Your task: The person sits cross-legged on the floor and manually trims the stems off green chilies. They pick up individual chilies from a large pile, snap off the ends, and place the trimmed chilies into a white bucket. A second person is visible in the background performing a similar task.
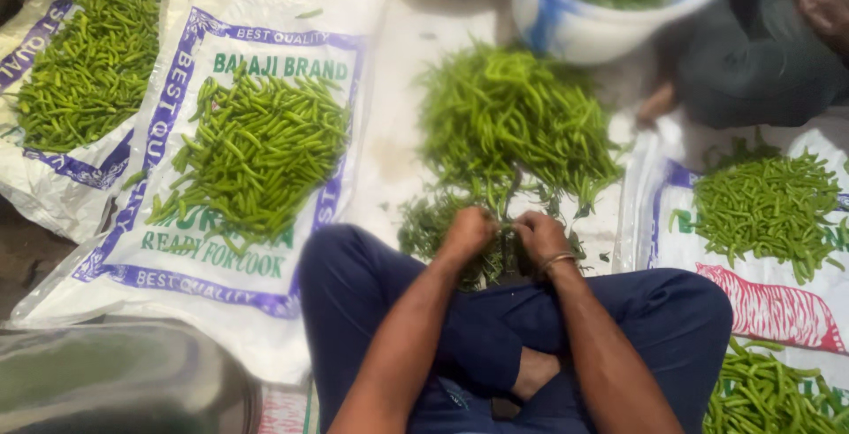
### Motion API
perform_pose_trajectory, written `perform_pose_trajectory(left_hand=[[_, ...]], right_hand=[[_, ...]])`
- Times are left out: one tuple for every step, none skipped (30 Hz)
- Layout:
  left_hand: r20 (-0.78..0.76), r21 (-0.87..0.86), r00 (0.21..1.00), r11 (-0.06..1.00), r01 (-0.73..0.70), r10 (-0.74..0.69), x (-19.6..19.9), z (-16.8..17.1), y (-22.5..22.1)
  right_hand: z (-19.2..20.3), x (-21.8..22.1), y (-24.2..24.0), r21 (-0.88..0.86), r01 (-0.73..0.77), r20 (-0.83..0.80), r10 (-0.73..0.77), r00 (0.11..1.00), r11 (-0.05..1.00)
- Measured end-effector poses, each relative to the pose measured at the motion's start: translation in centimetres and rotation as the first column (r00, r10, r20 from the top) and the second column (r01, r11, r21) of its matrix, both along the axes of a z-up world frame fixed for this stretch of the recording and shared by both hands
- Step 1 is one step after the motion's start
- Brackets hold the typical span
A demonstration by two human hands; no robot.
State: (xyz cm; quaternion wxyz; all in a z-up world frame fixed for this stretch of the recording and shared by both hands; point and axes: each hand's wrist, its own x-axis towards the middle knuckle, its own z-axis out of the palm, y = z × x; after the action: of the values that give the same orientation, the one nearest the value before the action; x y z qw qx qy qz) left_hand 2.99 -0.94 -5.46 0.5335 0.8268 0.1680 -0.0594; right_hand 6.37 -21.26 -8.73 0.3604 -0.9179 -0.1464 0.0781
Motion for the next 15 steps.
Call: perform_pose_trajectory(left_hand=[[-0.01,0.133,0.997,0.988,-0.081,0.083,-0.1,-0.7,-0.3],[0.049,0.125,0.96,0.952,-0.278,0.274,-0.1,-1.0,-0.1],[0.152,0.071,0.88,0.883,-0.464,0.45,1.2,-0.3,1.2],[0.206,-0.183,0.729,0.757,-0.627,0.653,1.2,0.5,2.6],[0.196,-0.432,0.539,0.566,-0.702,0.819,1.0,1.3,4.6],[0.161,-0.569,0.438,0.446,-0.691,0.885,1.1,2.0,7.2],[0.096,-0.685,0.344,0.312,-0.658,0.934,0.9,2.0,8.4],[0.066,-0.664,0.37,0.318,-0.677,0.927,1.1,1.4,8.0],[0.037,-0.645,0.388,0.319,-0.694,0.921,1.7,0.7,7.4],[0.008,-0.626,0.406,0.321,-0.71,0.914,1.9,0.1,6.6],[-0.069,-0.533,0.539,0.426,-0.731,0.839,1.8,-0.2,5.3],[-0.158,-0.438,0.65,0.537,-0.721,0.744,1.7,-0.1,3.6],[-0.166,-0.449,0.719,0.598,-0.664,0.675,1.2,0.0,2.4],[-0.175,-0.459,0.782,0.653,-0.603,0.599,0.5,0.2,1.1],[-0.097,-0.492,0.828,0.697,-0.522,0.553,0.5,0.3,1.2]], right_hand=[[-1.8,0.8,-0.5,-0.117,0.128,0.108,-0.116,0.987,0.985],[-2.7,1.7,-2.2,-0.217,0.26,0.228,-0.21,0.951,0.941],[-2.7,3.3,-3.9,-0.079,0.411,0.219,-0.387,0.896,0.908],[-2.0,4.2,-6.0,0.239,0.554,0.021,-0.575,0.818,0.797],[-1.1,4.4,-7.3,0.48,0.651,-0.249,-0.621,0.743,0.587],[-0.1,5.2,-7.9,0.609,0.695,-0.42,-0.588,0.691,0.382],[0.5,5.0,-8.2,0.643,0.722,-0.523,-0.541,0.659,0.257],[0.6,5.0,-7.4,0.614,0.727,-0.546,-0.501,0.672,0.306],[0.8,5.6,-6.6,0.55,0.689,-0.526,-0.445,0.725,0.472],[0.7,5.0,-5.4,0.449,0.477,-0.189,-0.441,0.877,0.755],[0.3,5.2,-2.9,0.23,0.254,0.151,-0.292,0.944,0.939],[0.2,5.7,-1.0,0.096,0.207,0.231,-0.224,0.947,0.974],[-0.2,5.9,0.4,-0.046,0.162,0.29,-0.142,0.946,0.986],[-0.2,6.6,0.9,-0.197,0.129,0.264,-0.074,0.962,0.972],[-0.4,7.4,1.5,-0.339,0.084,0.226,-0.005,0.974,0.937]])
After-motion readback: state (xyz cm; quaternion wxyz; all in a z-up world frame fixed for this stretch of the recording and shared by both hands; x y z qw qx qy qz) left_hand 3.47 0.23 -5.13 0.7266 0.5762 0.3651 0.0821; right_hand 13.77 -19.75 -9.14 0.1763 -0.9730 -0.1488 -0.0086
